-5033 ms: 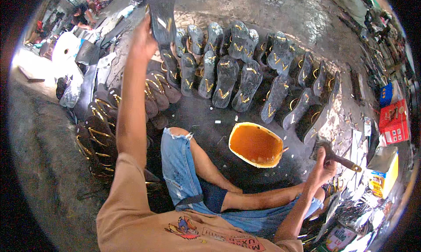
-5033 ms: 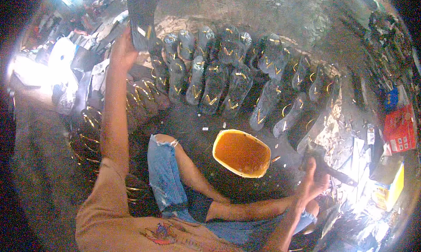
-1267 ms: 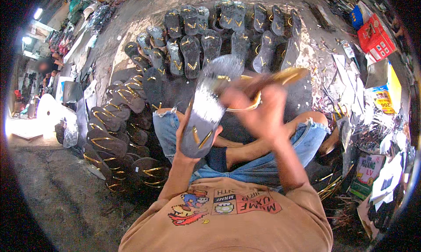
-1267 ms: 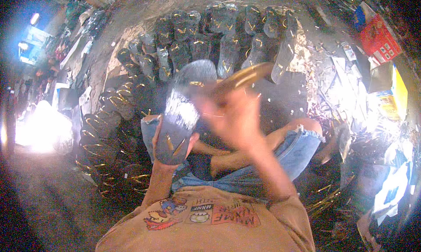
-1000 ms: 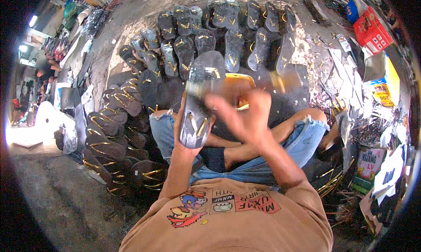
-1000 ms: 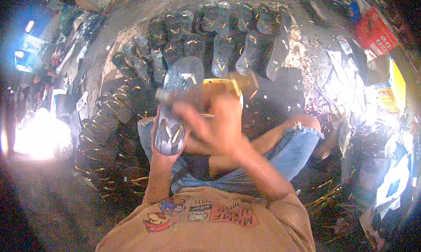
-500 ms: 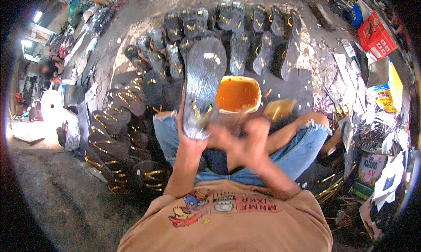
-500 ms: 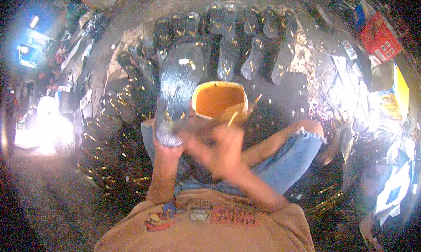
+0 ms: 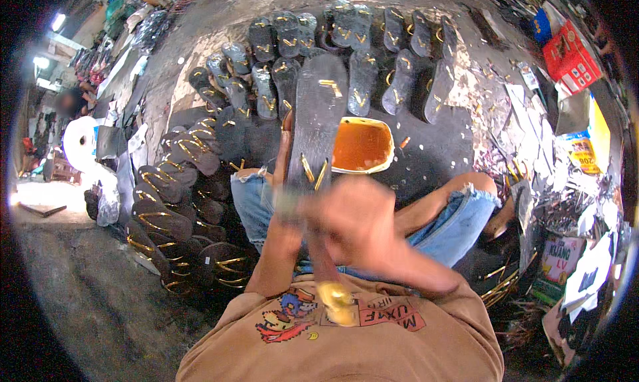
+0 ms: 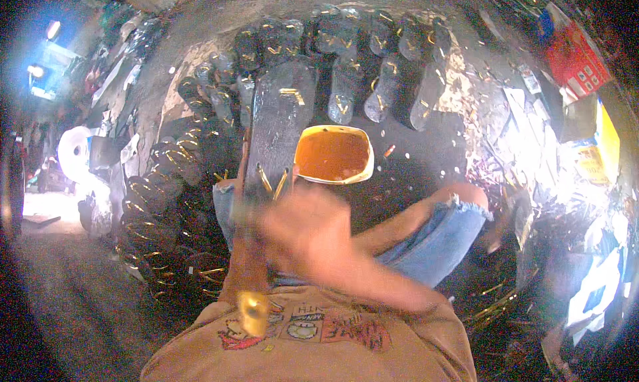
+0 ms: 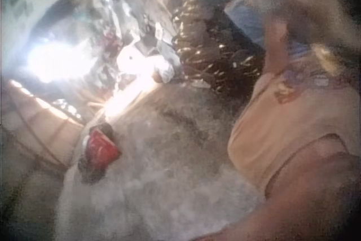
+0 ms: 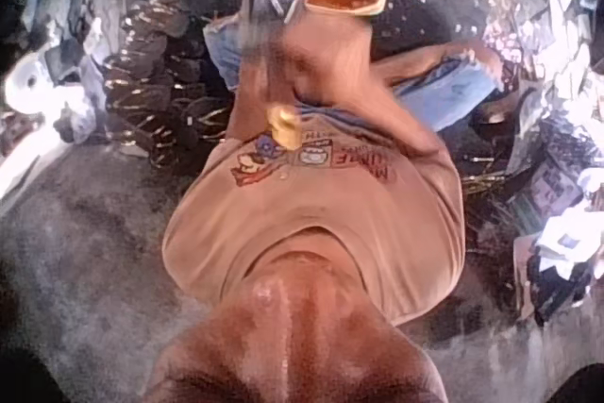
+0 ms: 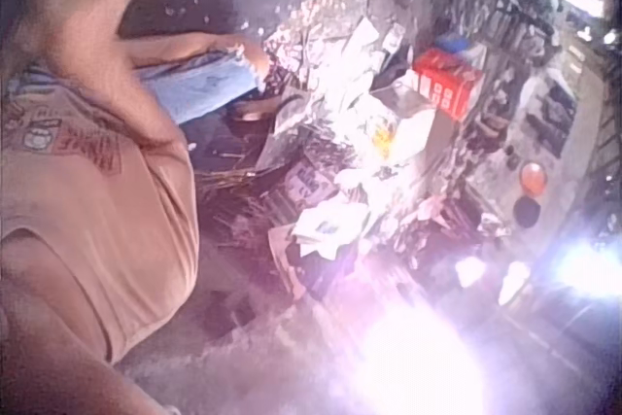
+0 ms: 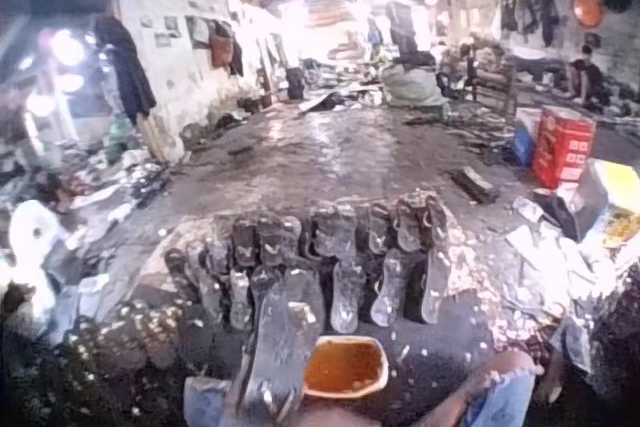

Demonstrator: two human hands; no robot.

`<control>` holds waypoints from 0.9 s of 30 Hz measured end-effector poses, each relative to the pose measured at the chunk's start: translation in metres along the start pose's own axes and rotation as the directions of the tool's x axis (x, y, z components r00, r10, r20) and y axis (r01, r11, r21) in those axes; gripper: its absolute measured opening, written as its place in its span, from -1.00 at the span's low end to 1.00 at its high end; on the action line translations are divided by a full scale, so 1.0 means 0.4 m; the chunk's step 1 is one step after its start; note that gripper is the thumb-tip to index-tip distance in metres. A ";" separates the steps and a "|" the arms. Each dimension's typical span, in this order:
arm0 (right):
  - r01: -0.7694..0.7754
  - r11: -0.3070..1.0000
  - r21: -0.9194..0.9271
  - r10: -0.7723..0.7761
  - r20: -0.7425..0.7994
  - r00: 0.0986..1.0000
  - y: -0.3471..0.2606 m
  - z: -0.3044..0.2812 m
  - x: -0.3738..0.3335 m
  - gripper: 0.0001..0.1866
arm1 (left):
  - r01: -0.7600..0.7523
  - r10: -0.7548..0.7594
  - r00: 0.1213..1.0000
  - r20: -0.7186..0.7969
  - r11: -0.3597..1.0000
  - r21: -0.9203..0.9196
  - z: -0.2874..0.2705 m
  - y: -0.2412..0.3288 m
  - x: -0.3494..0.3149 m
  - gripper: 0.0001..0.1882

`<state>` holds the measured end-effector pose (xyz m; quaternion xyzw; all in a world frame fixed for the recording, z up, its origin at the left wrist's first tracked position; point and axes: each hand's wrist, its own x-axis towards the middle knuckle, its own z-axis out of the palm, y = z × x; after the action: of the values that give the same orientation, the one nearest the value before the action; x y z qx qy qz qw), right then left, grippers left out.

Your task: The person sits on the floor and repeatedly picks up black flip-flops, dips a brush into a container of orange liquid, and paints the straps of the sandals. The person places the painted sandals in a row on the floor.

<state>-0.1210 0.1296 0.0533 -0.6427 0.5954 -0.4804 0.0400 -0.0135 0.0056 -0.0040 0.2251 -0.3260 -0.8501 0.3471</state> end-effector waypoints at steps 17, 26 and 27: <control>-0.284 0.915 0.287 0.313 -0.059 0.948 0.039 0.013 -0.028 -0.82 | 0.060 -0.061 0.998 -0.023 0.998 -0.029 0.002 0.018 0.049 -0.51; -0.346 0.830 0.437 0.294 0.184 0.938 0.059 0.006 -0.024 -0.77 | -0.392 0.382 0.919 0.092 0.908 0.147 -0.054 0.098 0.126 -0.36; -0.473 0.790 0.389 0.507 0.019 0.862 0.094 -0.008 -0.046 -0.80 | -0.419 0.425 0.905 0.006 0.891 0.177 -0.062 0.162 0.151 -0.40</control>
<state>-0.1473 0.1353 0.0212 -0.4245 0.6380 -0.5869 0.2613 -0.0092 -0.0843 0.0155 0.1922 -0.4342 -0.7189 0.5077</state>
